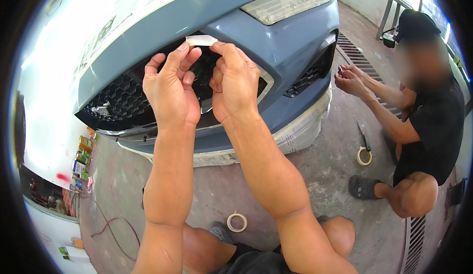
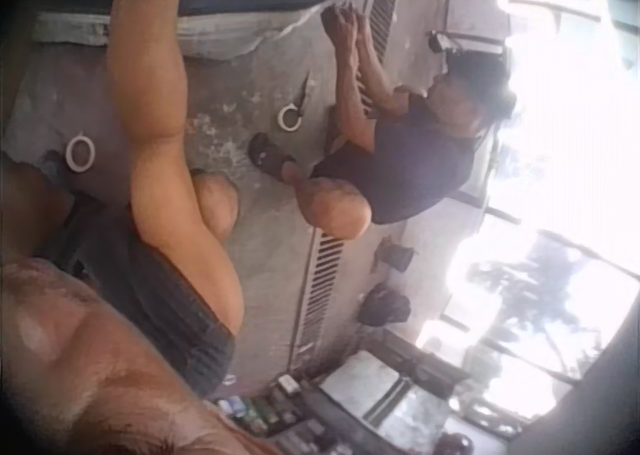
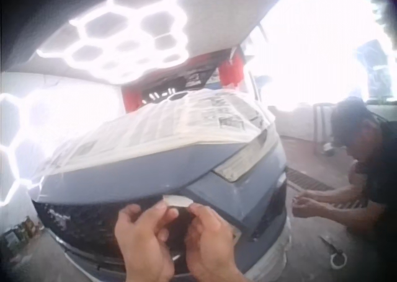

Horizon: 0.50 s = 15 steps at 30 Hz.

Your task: The person kneels in front of a car and applies strips of masking tape along the edges of the front bumper and grille. They smooth each strip with their fingers and continue adding more tape to cover the perimeter.

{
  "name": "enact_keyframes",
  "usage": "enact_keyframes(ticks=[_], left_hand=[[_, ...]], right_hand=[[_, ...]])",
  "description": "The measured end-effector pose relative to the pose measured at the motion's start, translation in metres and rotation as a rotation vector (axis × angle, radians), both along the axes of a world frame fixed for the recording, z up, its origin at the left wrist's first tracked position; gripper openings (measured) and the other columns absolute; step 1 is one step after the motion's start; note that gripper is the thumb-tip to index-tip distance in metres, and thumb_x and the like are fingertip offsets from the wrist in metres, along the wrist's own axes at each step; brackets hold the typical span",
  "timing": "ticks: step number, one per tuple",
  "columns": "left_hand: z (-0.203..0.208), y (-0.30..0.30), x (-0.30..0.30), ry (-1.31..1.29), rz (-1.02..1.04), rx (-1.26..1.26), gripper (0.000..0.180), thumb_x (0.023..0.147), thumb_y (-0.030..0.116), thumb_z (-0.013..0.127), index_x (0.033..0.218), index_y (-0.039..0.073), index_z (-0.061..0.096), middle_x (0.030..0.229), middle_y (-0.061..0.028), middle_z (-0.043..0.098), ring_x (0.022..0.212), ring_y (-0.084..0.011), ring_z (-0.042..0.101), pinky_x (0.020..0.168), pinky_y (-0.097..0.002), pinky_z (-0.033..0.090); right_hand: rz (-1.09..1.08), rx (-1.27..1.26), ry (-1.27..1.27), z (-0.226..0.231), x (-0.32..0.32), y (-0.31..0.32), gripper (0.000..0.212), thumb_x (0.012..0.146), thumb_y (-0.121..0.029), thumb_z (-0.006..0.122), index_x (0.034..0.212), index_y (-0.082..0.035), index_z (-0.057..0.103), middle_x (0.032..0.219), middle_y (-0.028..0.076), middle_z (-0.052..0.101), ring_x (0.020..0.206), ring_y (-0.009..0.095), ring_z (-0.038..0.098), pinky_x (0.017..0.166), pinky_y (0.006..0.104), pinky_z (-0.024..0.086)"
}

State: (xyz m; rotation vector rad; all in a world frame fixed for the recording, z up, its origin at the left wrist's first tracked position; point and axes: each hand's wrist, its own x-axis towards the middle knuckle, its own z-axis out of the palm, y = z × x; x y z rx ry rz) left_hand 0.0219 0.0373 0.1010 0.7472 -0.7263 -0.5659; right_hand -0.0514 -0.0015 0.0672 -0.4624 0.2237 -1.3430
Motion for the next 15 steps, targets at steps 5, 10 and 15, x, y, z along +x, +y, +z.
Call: enact_keyframes(ticks=[5,10,15], left_hand=[[0.003,-0.0062,-0.0032,-0.033,0.035,0.001,0.05,0.087,-0.001,0.075,0.117,0.003,0.035,0.095,-0.0177,0.074,0.08,-0.0188,0.073,0.054,-0.0219,0.037],[0.002,-0.0068,-0.0073,-0.075,0.068,-0.005,0.048,0.088,-0.001,0.074,0.115,0.004,0.035,0.094,-0.0182,0.074,0.078,-0.0185,0.073,0.053,-0.0219,0.037],[0.002,-0.0096,-0.0097,-0.107,0.106,-0.003,0.047,0.088,-0.001,0.074,0.113,0.005,0.036,0.094,-0.0185,0.074,0.077,-0.0188,0.073,0.052,-0.0218,0.037]], right_hand=[[0.04,0.043,-0.055,-0.0015,0.0013,-0.0034,0.014,0.093,-0.02,0.065,0.092,-0.006,0.066,0.06,-0.008,0.037,0.048,0.005,0.029,0.047,0.0254,0.025],[0.102,0.087,-0.107,-0.005,0.0021,-0.0007,0.016,0.093,-0.022,0.066,0.095,-0.007,0.066,0.062,-0.009,0.037,0.049,0.005,0.029,0.05,0.0258,0.025],[0.126,0.123,-0.152,-0.0056,0.0035,0.0015,0.016,0.093,-0.023,0.067,0.095,-0.007,0.065,0.062,-0.009,0.038,0.05,0.005,0.029,0.051,0.0258,0.025]])
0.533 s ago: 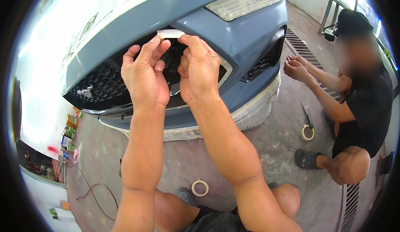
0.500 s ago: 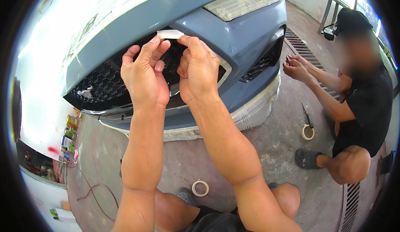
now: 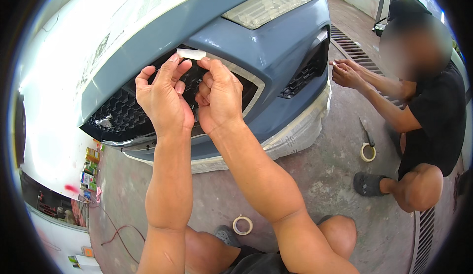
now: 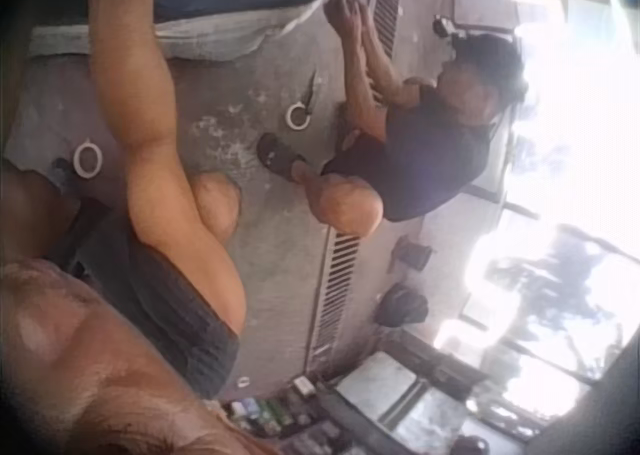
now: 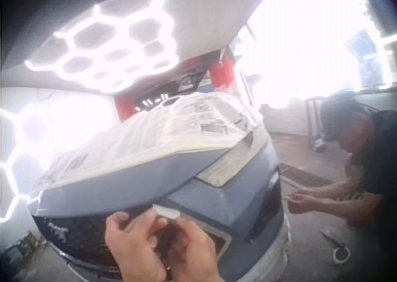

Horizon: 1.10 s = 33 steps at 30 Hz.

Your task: The person kneels in front of a car and applies strips of masking tape along the edges of the front bumper and grille. They smooth each strip with their fingers and continue adding more tape to cover the perimeter.

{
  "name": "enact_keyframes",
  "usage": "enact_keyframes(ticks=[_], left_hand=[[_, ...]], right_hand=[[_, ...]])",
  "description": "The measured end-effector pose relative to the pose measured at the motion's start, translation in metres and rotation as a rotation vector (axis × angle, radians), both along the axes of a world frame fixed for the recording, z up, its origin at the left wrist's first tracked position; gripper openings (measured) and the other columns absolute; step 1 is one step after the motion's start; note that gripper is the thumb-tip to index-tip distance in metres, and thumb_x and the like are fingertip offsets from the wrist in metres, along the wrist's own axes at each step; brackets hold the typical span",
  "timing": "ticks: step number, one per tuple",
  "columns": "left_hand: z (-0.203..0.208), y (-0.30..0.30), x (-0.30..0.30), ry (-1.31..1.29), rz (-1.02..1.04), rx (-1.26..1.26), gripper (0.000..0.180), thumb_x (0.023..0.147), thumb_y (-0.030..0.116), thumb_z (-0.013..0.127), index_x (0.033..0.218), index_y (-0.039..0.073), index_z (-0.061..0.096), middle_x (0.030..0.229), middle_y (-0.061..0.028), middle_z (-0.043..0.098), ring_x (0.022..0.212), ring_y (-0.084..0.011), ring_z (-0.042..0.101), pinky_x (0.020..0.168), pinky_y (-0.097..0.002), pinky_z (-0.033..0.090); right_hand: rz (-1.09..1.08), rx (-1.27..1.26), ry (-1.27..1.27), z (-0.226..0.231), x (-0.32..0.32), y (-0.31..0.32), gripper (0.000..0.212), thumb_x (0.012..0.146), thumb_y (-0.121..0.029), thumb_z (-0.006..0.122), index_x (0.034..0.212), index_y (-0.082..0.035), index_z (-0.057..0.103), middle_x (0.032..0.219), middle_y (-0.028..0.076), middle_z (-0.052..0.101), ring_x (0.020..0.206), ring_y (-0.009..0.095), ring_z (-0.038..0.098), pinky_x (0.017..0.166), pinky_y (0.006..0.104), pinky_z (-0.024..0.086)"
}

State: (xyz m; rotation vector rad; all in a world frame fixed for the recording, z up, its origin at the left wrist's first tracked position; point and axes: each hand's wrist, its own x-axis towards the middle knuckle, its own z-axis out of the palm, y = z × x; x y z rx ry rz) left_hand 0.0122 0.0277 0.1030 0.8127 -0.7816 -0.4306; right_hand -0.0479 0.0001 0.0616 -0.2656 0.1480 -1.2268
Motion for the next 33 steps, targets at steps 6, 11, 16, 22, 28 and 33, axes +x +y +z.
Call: enact_keyframes(ticks=[6,11,16,22,28,33], left_hand=[[0.0,-0.001,-0.005,-0.027,0.008,0.005,0.046,0.088,0.0,0.074,0.113,0.005,0.035,0.095,-0.0187,0.074,0.076,-0.019,0.073,0.052,-0.0224,0.038],[-0.003,-0.005,-0.005,-0.032,0.016,-0.022,0.047,0.088,0.0,0.074,0.114,0.004,0.035,0.095,-0.0183,0.074,0.075,-0.0185,0.072,0.052,-0.0227,0.038],[-0.003,-0.006,-0.011,-0.019,0.01,-0.025,0.05,0.087,-0.002,0.075,0.115,0.004,0.035,0.096,-0.0193,0.073,0.075,-0.0185,0.071,0.052,-0.0217,0.04],[-0.004,-0.009,-0.013,-0.028,0.026,-0.044,0.05,0.086,-0.003,0.074,0.116,0.005,0.034,0.096,-0.0192,0.073,0.074,-0.0173,0.07,0.051,-0.0209,0.037],[-0.003,-0.01,-0.012,-0.046,0.055,-0.021,0.05,0.085,-0.002,0.075,0.116,0.004,0.035,0.096,-0.0188,0.073,0.072,-0.0168,0.069,0.051,-0.0212,0.038],[-0.004,-0.01,-0.013,-0.054,0.093,-0.015,0.051,0.085,-0.002,0.076,0.116,0.005,0.037,0.094,-0.0155,0.072,0.071,-0.0164,0.068,0.052,-0.0222,0.039]], right_hand=[[0.006,0.004,-0.043,-0.003,-0.001,-0.002,0.016,0.092,-0.023,0.068,0.093,-0.008,0.064,0.062,-0.009,0.038,0.049,0.005,0.029,0.051,0.026,0.025],[0.04,0.02,-0.064,-0.002,-0.001,-0.001,0.015,0.093,-0.022,0.066,0.093,-0.007,0.064,0.061,-0.009,0.038,0.049,0.005,0.029,0.051,0.0262,0.025],[0.029,0.028,-0.086,-0.003,-0.003,-0.003,0.014,0.093,-0.021,0.065,0.093,-0.007,0.064,0.061,-0.008,0.036,0.05,0.005,0.028,0.049,0.0261,0.024],[0.025,0.037,-0.092,-0.004,-0.002,-0.002,0.014,0.093,-0.021,0.065,0.093,-0.007,0.064,0.062,-0.008,0.037,0.049,0.005,0.028,0.048,0.0263,0.023],[0.044,0.031,-0.101,-0.006,-0.003,-0.002,0.013,0.092,-0.021,0.067,0.091,-0.008,0.064,0.063,-0.008,0.038,0.049,0.005,0.029,0.049,0.026,0.025],[0.041,0.033,-0.069,-0.006,-0.002,0.0,0.013,0.092,-0.022,0.069,0.093,-0.009,0.065,0.063,-0.008,0.039,0.05,0.005,0.031,0.049,0.025,0.026]])
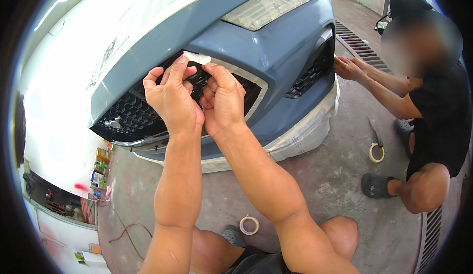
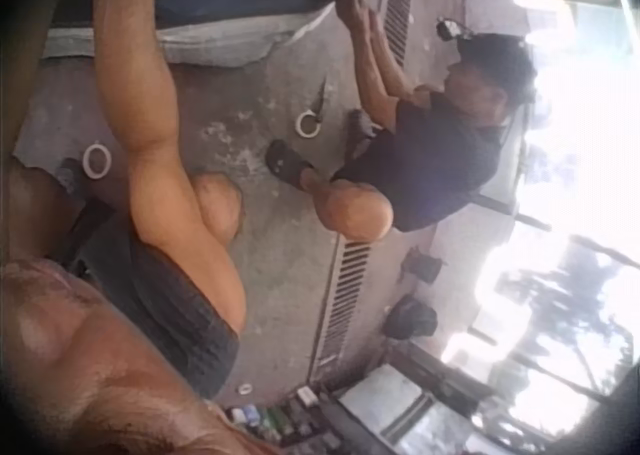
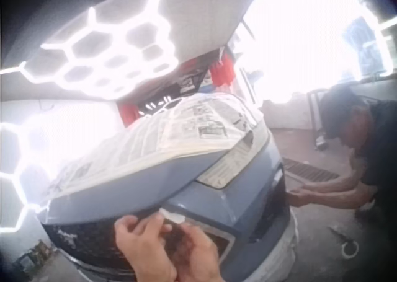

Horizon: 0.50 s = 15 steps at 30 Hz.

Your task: The person kneels in front of a car and applies strips of masking tape along the edges of the front bumper and grille. They smooth each strip with their fingers and continue adding more tape to cover the perimeter.

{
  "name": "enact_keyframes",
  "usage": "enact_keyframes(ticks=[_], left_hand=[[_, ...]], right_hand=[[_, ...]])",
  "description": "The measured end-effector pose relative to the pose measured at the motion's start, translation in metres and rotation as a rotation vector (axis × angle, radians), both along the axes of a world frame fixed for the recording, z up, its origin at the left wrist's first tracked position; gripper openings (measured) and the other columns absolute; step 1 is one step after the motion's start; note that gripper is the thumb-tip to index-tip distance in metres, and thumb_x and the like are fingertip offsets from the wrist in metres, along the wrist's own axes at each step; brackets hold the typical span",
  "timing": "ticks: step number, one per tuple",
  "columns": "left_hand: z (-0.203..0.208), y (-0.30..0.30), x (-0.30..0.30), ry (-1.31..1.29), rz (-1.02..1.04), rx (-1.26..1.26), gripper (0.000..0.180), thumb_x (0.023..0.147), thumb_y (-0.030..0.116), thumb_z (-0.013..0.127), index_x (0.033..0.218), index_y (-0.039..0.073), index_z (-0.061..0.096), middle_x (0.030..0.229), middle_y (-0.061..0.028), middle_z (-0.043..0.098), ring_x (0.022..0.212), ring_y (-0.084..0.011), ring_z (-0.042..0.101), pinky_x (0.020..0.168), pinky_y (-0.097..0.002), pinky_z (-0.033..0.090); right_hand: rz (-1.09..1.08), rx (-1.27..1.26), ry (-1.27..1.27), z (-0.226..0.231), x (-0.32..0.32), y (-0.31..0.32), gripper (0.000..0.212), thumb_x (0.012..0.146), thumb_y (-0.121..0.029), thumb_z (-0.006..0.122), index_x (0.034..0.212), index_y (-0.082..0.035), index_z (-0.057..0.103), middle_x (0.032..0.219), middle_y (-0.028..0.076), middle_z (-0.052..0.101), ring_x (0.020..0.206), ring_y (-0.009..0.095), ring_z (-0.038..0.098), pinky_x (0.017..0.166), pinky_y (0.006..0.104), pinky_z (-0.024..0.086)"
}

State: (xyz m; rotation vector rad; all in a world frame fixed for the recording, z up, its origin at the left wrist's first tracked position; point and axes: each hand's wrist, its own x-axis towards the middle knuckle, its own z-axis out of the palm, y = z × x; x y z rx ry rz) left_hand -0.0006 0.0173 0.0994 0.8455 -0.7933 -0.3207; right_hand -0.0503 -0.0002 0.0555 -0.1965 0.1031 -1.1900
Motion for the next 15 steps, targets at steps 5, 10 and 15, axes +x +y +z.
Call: enact_keyframes(ticks=[5,10,15], left_hand=[[0.0038,0.0049,-0.0035,0.065,-0.004,0.032,0.048,0.084,-0.001,0.077,0.115,0.006,0.04,0.091,-0.0105,0.068,0.073,-0.0161,0.068,0.052,-0.0231,0.039],[0.0042,0.0044,-0.0053,0.022,0.018,0.061,0.047,0.085,0.0,0.077,0.115,0.006,0.041,0.092,-0.0101,0.068,0.075,-0.0156,0.067,0.052,-0.0235,0.038],[0.0018,0.0036,-0.0038,0.027,-0.005,0.041,0.047,0.085,0.0,0.078,0.114,0.006,0.042,0.093,-0.01,0.068,0.076,-0.0154,0.067,0.051,-0.0226,0.038]], right_hand=[[0.003,-0.015,0.007,0.0013,0.0018,0.0011,0.012,0.092,-0.022,0.069,0.092,-0.011,0.066,0.063,-0.009,0.04,0.051,0.004,0.031,0.049,0.0245,0.026],[0.005,-0.005,0.003,0.0001,0.0001,0.0005,0.011,0.092,-0.022,0.069,0.091,-0.012,0.066,0.063,-0.009,0.039,0.05,0.003,0.031,0.048,0.0247,0.025],[0.009,0.001,-0.031,-0.0002,0.0001,0.0005,0.01,0.093,-0.02,0.069,0.09,-0.012,0.065,0.062,-0.009,0.039,0.05,0.003,0.031,0.048,0.0246,0.025]])
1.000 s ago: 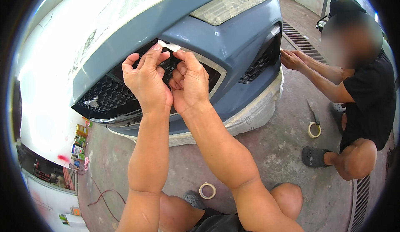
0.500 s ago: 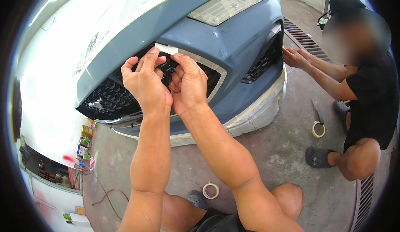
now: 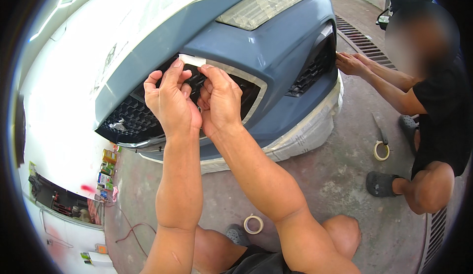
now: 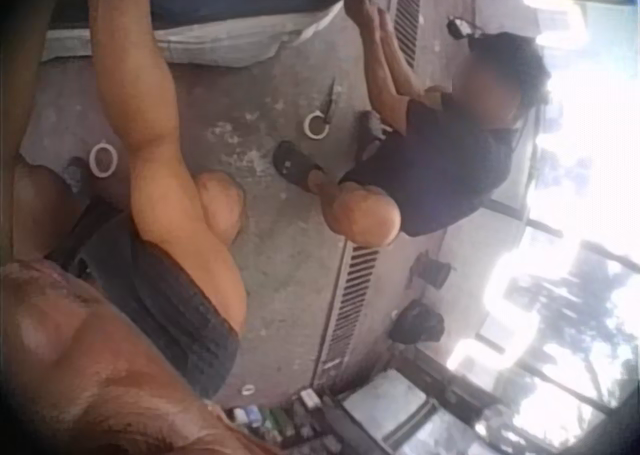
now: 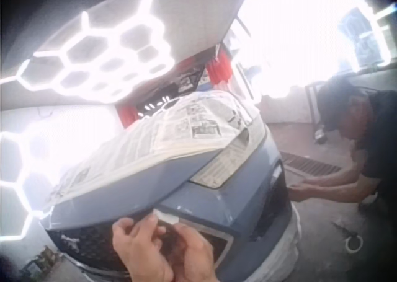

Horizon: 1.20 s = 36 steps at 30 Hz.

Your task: The person kneels in front of a car and applies strips of masking tape along the edges of the front bumper and grille. They smooth each strip with their fingers and continue adding more tape to cover the perimeter.

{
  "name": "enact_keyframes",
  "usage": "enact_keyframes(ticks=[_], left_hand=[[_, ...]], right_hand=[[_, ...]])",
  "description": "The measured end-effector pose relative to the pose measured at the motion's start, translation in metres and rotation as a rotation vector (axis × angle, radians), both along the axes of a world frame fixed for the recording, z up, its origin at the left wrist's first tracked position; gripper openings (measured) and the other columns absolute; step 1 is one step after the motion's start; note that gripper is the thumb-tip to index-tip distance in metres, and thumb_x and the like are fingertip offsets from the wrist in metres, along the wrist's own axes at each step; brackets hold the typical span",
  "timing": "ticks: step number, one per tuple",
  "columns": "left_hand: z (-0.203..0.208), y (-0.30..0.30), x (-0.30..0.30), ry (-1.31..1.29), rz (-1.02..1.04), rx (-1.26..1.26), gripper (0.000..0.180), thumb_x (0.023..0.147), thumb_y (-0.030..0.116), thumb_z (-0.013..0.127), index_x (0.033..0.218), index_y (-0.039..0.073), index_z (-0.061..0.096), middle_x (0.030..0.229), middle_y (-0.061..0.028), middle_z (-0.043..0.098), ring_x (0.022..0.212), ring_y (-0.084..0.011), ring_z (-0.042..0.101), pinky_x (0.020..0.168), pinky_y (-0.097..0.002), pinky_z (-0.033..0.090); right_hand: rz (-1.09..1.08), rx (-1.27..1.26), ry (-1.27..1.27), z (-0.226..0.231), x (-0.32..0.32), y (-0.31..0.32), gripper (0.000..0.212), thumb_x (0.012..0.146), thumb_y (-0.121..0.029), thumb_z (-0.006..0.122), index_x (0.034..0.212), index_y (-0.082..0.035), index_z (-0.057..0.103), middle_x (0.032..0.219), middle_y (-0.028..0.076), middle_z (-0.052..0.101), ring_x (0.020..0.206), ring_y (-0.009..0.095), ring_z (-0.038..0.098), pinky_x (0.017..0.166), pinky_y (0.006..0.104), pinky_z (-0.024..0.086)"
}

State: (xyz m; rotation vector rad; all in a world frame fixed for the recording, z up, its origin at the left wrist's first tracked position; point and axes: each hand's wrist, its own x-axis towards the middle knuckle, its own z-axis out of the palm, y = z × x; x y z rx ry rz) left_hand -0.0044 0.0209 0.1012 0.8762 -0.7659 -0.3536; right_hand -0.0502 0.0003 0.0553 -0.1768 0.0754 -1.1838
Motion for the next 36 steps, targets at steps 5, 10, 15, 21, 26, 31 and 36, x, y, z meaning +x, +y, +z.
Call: enact_keyframes(ticks=[5,10,15,21,26,31,36], left_hand=[[0.003,0.0,0.001,0.024,0.005,0.012,0.045,0.084,-0.001,0.077,0.112,0.006,0.043,0.093,-0.0101,0.067,0.075,-0.0153,0.067,0.05,-0.0218,0.037],[0.002,0.001,0.004,-0.019,0.023,0.03,0.044,0.083,-0.002,0.076,0.111,0.005,0.043,0.091,-0.0108,0.067,0.072,-0.0155,0.067,0.048,-0.0213,0.037],[0.002,0.002,0.006,-0.049,0.033,0.041,0.043,0.083,-0.002,0.076,0.111,0.005,0.043,0.09,-0.0107,0.066,0.071,-0.0161,0.068,0.048,-0.0207,0.037],[0.002,0.005,0.005,-0.049,0.035,0.059,0.038,0.086,-0.001,0.073,0.111,0.005,0.044,0.091,-0.0113,0.067,0.071,-0.0171,0.069,0.05,-0.022,0.038],[-0.005,0.016,0.013,-0.115,0.097,0.122,0.03,0.093,0.006,0.068,0.116,0.005,0.048,0.095,-0.0118,0.07,0.076,-0.017,0.069,0.055,-0.0239,0.04],[-0.022,0.03,0.013,-0.017,-0.034,0.148,0.023,0.097,0.016,0.067,0.113,0.0,0.063,0.099,-0.0089,0.071,0.079,-0.0114,0.066,0.059,-0.0221,0.041],[-0.031,0.026,0.001,-0.163,-0.081,0.082,0.026,0.094,0.014,0.074,0.113,-0.004,0.07,0.097,-0.0037,0.069,0.081,-0.007,0.061,0.064,-0.0194,0.041]], right_hand=[[-0.013,-0.017,0.023,0.002,-0.001,0.0,0.02,0.093,-0.024,0.068,0.1,-0.006,0.064,0.062,-0.009,0.039,0.05,0.005,0.031,0.05,0.0245,0.027],[-0.016,-0.04,0.018,-0.003,-0.001,-0.002,0.018,0.093,-0.024,0.068,0.096,-0.006,0.065,0.063,-0.008,0.039,0.05,0.005,0.032,0.05,0.0247,0.026],[-0.048,-0.027,0.051,-0.001,-0.007,0.0,0.013,0.093,-0.018,0.069,0.092,-0.005,0.068,0.062,-0.008,0.042,0.049,0.003,0.033,0.047,0.0247,0.025],[-0.143,-0.032,0.064,0.002,-0.002,-0.003,0.008,0.091,-0.011,0.072,0.09,-0.004,0.071,0.061,-0.008,0.047,0.049,0.003,0.034,0.045,0.025,0.025],[-0.172,-0.085,0.158,0.006,-0.008,0.004,0.01,0.091,-0.016,0.074,0.088,-0.009,0.068,0.059,-0.009,0.039,0.049,0.004,0.03,0.05,0.0255,0.026],[-0.266,-0.127,0.161,0.003,-0.009,0.006,0.008,0.092,-0.012,0.074,0.09,-0.004,0.072,0.064,-0.006,0.049,0.053,0.003,0.036,0.05,0.0241,0.028],[-0.394,-0.201,0.224,0.0,-0.009,0.01,0.011,0.091,-0.009,0.074,0.094,0.001,0.075,0.081,0.001,0.069,0.073,0.005,0.057,0.063,0.0219,0.044]])
